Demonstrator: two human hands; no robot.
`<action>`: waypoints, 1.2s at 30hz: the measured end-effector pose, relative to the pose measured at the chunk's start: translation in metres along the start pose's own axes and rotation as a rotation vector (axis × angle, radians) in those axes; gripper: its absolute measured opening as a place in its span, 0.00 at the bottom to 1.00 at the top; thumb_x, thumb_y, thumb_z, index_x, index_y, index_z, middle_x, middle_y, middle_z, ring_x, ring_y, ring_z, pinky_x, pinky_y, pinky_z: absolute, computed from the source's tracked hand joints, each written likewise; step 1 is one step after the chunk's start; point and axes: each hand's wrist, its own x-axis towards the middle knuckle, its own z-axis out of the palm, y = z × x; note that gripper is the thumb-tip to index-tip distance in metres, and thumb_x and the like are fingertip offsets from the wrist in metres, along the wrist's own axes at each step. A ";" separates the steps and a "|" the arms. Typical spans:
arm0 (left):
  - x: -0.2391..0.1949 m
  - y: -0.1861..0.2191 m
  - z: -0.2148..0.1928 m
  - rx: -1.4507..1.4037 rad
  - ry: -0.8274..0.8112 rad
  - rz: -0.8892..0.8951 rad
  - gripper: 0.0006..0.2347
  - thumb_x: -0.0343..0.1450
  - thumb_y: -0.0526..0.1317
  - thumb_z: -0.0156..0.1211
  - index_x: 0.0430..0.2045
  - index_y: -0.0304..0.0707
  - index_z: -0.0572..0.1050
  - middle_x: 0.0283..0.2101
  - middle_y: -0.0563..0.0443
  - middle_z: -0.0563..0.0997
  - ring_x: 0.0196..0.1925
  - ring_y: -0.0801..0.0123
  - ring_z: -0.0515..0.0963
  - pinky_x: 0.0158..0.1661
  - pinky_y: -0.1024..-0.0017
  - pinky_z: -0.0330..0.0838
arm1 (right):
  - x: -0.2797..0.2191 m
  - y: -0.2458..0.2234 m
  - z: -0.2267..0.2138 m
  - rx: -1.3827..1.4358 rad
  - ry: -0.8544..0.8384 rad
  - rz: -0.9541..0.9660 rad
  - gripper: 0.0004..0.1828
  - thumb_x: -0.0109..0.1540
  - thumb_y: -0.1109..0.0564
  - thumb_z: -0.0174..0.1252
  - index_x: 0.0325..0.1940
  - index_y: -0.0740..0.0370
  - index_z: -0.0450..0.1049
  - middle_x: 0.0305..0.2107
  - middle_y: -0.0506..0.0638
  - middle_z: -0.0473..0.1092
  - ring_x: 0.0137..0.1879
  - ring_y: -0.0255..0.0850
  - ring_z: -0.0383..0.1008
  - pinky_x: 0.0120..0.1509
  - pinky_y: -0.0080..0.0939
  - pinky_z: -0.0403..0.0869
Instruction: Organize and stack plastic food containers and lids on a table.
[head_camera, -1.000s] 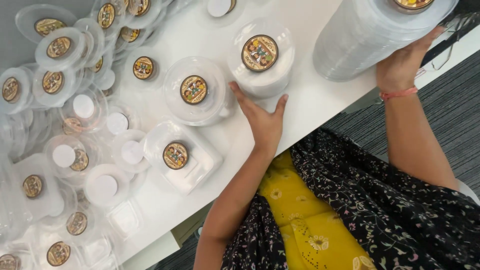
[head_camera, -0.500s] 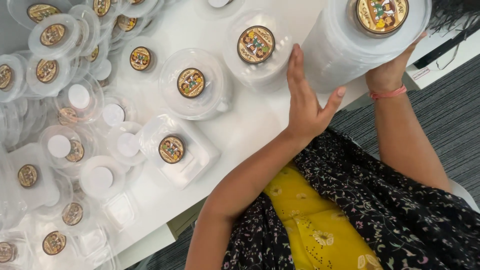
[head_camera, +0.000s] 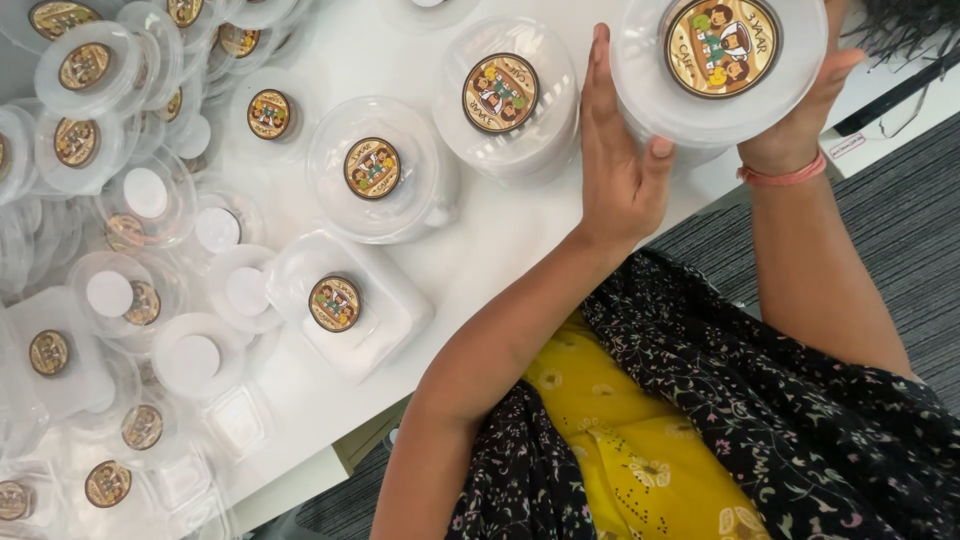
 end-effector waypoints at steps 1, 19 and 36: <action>0.001 0.000 0.001 -0.009 -0.004 -0.001 0.33 0.83 0.60 0.35 0.77 0.46 0.34 0.77 0.41 0.41 0.80 0.53 0.46 0.78 0.59 0.42 | 0.002 -0.001 0.001 -0.007 0.005 -0.010 0.44 0.70 0.23 0.33 0.80 0.52 0.50 0.66 0.41 0.63 0.68 0.30 0.63 0.74 0.35 0.66; 0.004 0.010 0.004 0.040 0.025 0.027 0.33 0.81 0.59 0.45 0.77 0.56 0.37 0.76 0.41 0.44 0.80 0.58 0.46 0.76 0.58 0.45 | 0.002 -0.005 0.004 -0.176 0.081 -0.091 0.42 0.72 0.27 0.36 0.77 0.60 0.58 0.61 0.48 0.67 0.60 0.33 0.69 0.66 0.34 0.70; 0.000 0.010 0.005 0.079 0.052 0.034 0.35 0.78 0.59 0.53 0.76 0.58 0.40 0.76 0.42 0.45 0.78 0.57 0.50 0.75 0.59 0.48 | 0.003 0.001 0.001 -0.151 0.018 -0.163 0.43 0.70 0.26 0.31 0.80 0.53 0.53 0.65 0.44 0.64 0.66 0.32 0.65 0.72 0.35 0.66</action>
